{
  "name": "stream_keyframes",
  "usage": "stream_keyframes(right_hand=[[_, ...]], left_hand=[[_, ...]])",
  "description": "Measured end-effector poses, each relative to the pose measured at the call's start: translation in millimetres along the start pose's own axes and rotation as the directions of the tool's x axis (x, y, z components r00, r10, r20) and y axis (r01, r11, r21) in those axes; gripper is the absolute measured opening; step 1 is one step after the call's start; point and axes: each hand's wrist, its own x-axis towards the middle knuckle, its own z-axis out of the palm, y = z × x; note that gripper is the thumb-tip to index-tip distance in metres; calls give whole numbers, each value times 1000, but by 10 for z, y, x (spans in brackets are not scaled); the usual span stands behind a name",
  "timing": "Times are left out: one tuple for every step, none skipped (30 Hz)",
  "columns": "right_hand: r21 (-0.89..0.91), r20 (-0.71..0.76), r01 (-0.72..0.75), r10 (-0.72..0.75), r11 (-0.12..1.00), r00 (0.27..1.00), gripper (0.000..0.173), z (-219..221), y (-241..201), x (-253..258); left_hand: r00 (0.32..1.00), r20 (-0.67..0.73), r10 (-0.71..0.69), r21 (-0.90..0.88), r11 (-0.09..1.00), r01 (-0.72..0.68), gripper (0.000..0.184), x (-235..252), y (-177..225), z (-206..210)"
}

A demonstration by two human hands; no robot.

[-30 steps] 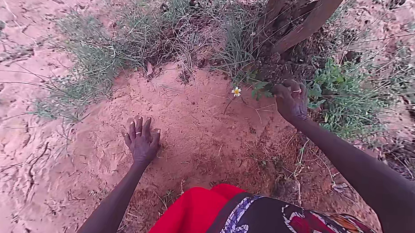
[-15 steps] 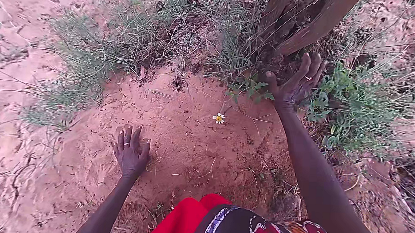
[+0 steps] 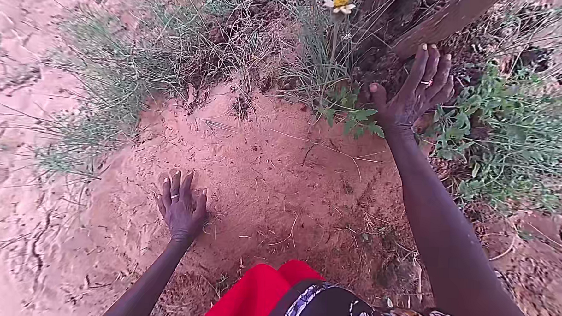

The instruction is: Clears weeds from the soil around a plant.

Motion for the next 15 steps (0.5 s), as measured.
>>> stream_keyframes(right_hand=[[21,19,-5,4,1000,1000,108,-29,16,-6],[68,25,-1,0,998,1000,113,-68,42,-22],[135,-5,9,-8,991,1000,113,-110,74,-64],[218,-51,19,-8,976,999,108,-167,87,-137],[281,-102,36,-7,959,995,97,-234,80,-249],[314,-130,56,-15,948,991,83,-316,61,-414],[324,-130,78,-37,943,991,68,-402,26,-622],[336,-99,107,-78,936,992,50,-477,-33,-848],[365,-46,147,-140,919,989,35,-535,-94,-1079],[404,11,186,-208,896,978,27,-557,-128,-1287],[427,69,194,-246,883,967,26,-542,-134,-1427],[426,128,153,-226,892,966,29,-518,-116,-1492],[411,189,68,-158,909,969,33,-500,-96,-1476],[386,246,-30,-72,922,966,36,-489,-89,-1388],[352,294,-109,1,930,956,37,-500,-84,-1263]], left_hand=[[1000,5,-5,-5,1000,5,73,-1,10,-7],[1000,10,-11,-7,1000,11,74,-6,19,-8],[1000,12,-14,-6,1000,14,74,-9,24,-12],[1000,11,-14,-3,1000,14,74,-5,24,-14],[1000,4,-14,-1,1000,14,74,0,17,-11],[1000,0,-13,-1,1000,13,74,-10,12,-8],[1000,-5,-12,-3,1000,12,74,-20,10,-2],[1000,-13,-5,-4,1000,5,74,-15,8,-3],[1000,-17,2,-4,1000,-2,73,-8,5,-5],[1000,-13,3,-3,1000,-3,73,-10,10,-10],[1000,-15,3,-4,1000,-3,74,-13,17,-13],[1000,-11,1,-3,1000,-1,74,-18,24,-7],[1000,-3,-3,0,1000,3,75,-22,21,-2],[1000,0,-7,7,1000,7,74,-14,5,-7],[1000,7,-11,11,1000,10,73,-11,-2,-13]])
